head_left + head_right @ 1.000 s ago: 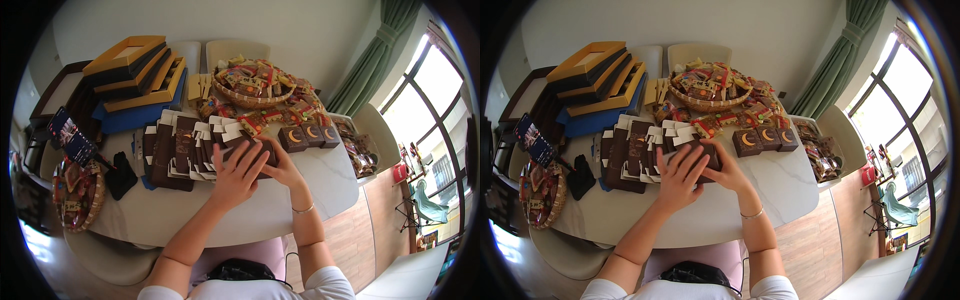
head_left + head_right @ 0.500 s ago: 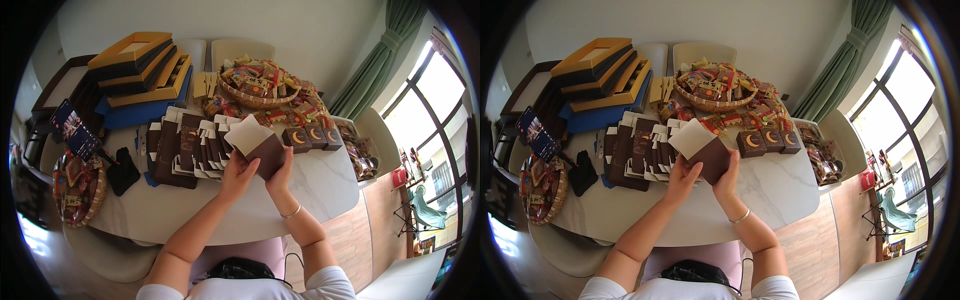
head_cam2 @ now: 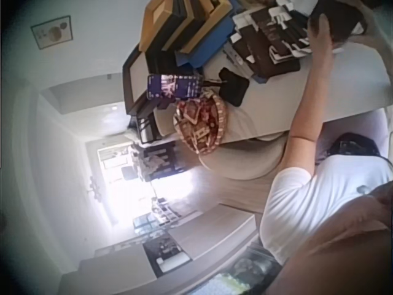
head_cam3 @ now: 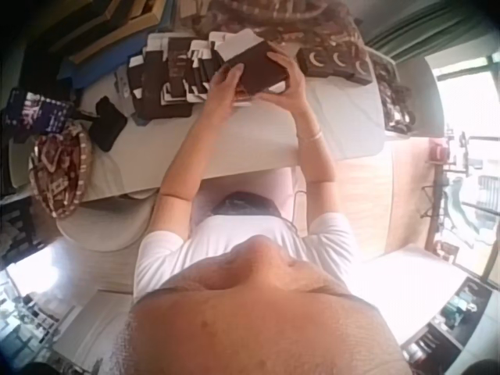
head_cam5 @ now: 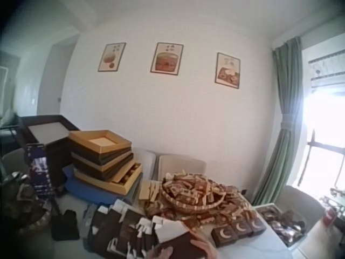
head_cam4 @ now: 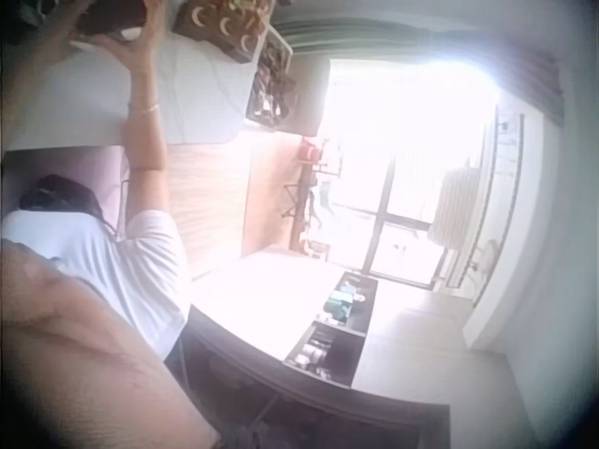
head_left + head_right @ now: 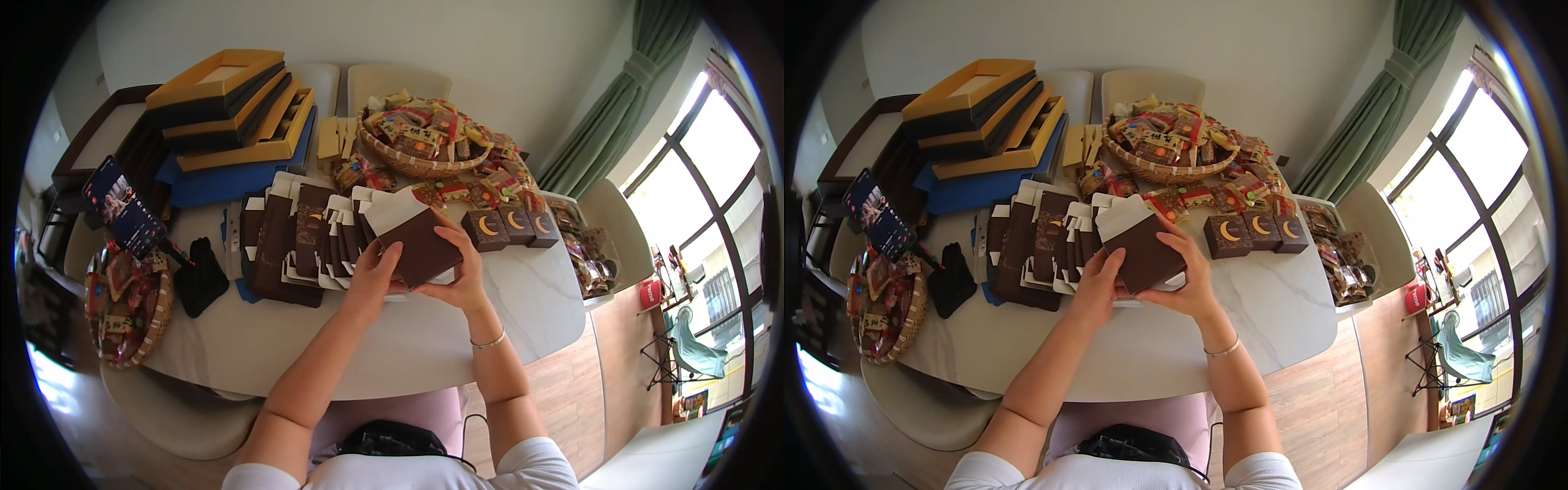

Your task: The person assembles small brown cardboard boxes by folding flat pieces along pre-scored lines and tucking the flaps into place. They repeatedly pick up a flat piece, fold it into a box shape, and place the finished box on the table.

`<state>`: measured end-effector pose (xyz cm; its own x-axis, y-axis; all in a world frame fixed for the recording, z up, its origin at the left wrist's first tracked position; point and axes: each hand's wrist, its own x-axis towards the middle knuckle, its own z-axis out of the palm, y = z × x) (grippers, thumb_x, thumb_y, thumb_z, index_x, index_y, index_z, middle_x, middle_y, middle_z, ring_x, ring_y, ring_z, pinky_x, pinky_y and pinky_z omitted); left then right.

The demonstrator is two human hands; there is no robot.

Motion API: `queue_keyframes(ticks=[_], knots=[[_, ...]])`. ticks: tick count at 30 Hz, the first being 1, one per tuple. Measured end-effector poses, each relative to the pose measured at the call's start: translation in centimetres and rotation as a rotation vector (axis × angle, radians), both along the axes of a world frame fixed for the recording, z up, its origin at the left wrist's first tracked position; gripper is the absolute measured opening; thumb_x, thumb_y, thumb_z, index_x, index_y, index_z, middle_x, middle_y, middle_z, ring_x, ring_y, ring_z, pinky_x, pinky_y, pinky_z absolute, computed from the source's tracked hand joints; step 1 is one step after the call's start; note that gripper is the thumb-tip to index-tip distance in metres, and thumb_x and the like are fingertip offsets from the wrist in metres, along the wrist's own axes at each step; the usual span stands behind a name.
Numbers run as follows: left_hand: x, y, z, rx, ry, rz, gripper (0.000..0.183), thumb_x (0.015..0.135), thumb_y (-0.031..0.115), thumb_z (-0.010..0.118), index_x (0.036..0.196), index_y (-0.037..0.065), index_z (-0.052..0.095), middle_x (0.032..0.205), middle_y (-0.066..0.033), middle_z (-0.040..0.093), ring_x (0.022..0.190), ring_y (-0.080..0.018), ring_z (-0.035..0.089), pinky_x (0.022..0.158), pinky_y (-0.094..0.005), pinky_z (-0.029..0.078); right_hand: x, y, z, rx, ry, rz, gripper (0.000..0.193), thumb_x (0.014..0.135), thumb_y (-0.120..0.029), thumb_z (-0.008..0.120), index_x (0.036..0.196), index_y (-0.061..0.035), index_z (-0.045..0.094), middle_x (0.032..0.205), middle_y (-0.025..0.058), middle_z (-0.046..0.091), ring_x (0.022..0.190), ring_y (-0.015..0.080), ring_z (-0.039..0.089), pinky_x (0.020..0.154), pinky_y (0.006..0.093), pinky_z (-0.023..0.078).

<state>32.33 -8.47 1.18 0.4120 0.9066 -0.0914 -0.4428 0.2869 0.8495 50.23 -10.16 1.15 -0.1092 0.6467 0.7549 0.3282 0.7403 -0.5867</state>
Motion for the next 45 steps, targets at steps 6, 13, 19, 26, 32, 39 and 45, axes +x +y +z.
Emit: queue_keyframes(ticks=[6, 13, 19, 26, 32, 39, 45], knots=[[-0.7, 0.3, 0.6, 0.116, 0.095, 0.009, 0.048, 0.096, 0.031, 0.055, 0.134, 0.005, 0.042, 0.119, -0.0083, 0.058, 0.096, -0.0173, 0.064, 0.073, -0.0324, 0.057, -0.1, -0.1, 0.1, -0.052, -0.041, 0.029, 0.086, 0.059, -0.032, 0.091, 0.129, -0.0053, 0.05, 0.143, 0.0192, 0.044, 0.127, 0.0293, 0.049, 0.1, 0.0387, 0.043], [-1.6, 0.5, 0.8, 0.405, 0.352, -0.191, 0.067, 0.093, 0.028, 0.061, 0.147, 0.009, 0.025, 0.132, -0.01, 0.051, 0.114, -0.0193, 0.057, 0.078, -0.0355, 0.056, 0.0, -0.3, 0.2, -0.382, 0.546, 0.216, 0.061, 0.087, -0.018, 0.071, 0.137, -0.0006, 0.041, 0.137, 0.0137, 0.048, 0.122, 0.0226, 0.05, 0.097, 0.0334, 0.044], [-1.2, 0.5, 1.0, -0.123, -0.053, -0.241, 0.065, 0.092, 0.053, 0.051, 0.142, 0.015, 0.036, 0.133, -0.0085, 0.05, 0.12, -0.0244, 0.054, 0.078, -0.0454, 0.057, -0.7, -0.3, -0.9, -0.124, 0.166, -0.029, 0.035, 0.085, -0.006, 0.069, 0.118, -0.0001, 0.058, 0.118, 0.0116, 0.058, 0.104, 0.0192, 0.059, 0.089, 0.0266, 0.045], [-0.6, 0.6, 0.1, -0.041, 0.12, -0.132, 0.03, 0.093, 0.033, 0.055, 0.114, 0.011, 0.057, 0.1, 0.0004, 0.063, 0.088, -0.0094, 0.062, 0.066, -0.03, 0.056, -0.1, -0.4, -1.6, -0.15, 0.301, 0.115, 0.025, 0.089, -0.012, 0.064, 0.109, -0.0011, 0.055, 0.125, 0.0176, 0.054, 0.108, 0.0227, 0.056, 0.095, 0.0343, 0.044], [-1.0, 0.5, 0.2, -0.038, 0.091, -0.163, 0.024, 0.092, 0.025, 0.061, 0.108, 0.008, 0.059, 0.094, 0.0012, 0.062, 0.08, -0.006, 0.059, 0.067, -0.024, 0.05, -1.3, -1.5, 1.9, -0.314, 0.749, 0.451, 0.044, 0.086, -0.004, 0.06, 0.124, -0.0052, 0.038, 0.138, 0.0233, 0.043, 0.117, 0.0369, 0.056, 0.095, 0.0425, 0.05], [0.1, 0.3, -1.1, 0.813, 0.469, 0.41, 0.073, 0.074, 0.031, 0.08, 0.132, 0.007, 0.044, 0.126, -0.0137, 0.048, 0.113, -0.0251, 0.05, 0.09, -0.0348, 0.047, -1.5, -0.7, -1.0, -0.502, 0.623, 0.07, 0.022, 0.096, -0.011, 0.057, 0.115, 0.0002, 0.061, 0.086, -0.0037, 0.06, 0.076, 0.0008, 0.05, 0.065, 0.0162, 0.04], [0.2, -1.3, 0.9, 1.142, 0.923, 0.42, 0.104, 0.052, 0.026, 0.09, 0.138, 0.008, 0.035, 0.127, -0.0149, 0.047, 0.114, -0.0352, 0.048, 0.089, -0.0435, 0.048, -2.6, -0.2, -2.4, -0.459, 0.714, -0.06, 0.025, 0.097, -0.012, 0.057, 0.118, 0.0008, 0.059, 0.089, -0.0039, 0.061, 0.077, 0.0018, 0.052, 0.066, 0.0167, 0.041]])
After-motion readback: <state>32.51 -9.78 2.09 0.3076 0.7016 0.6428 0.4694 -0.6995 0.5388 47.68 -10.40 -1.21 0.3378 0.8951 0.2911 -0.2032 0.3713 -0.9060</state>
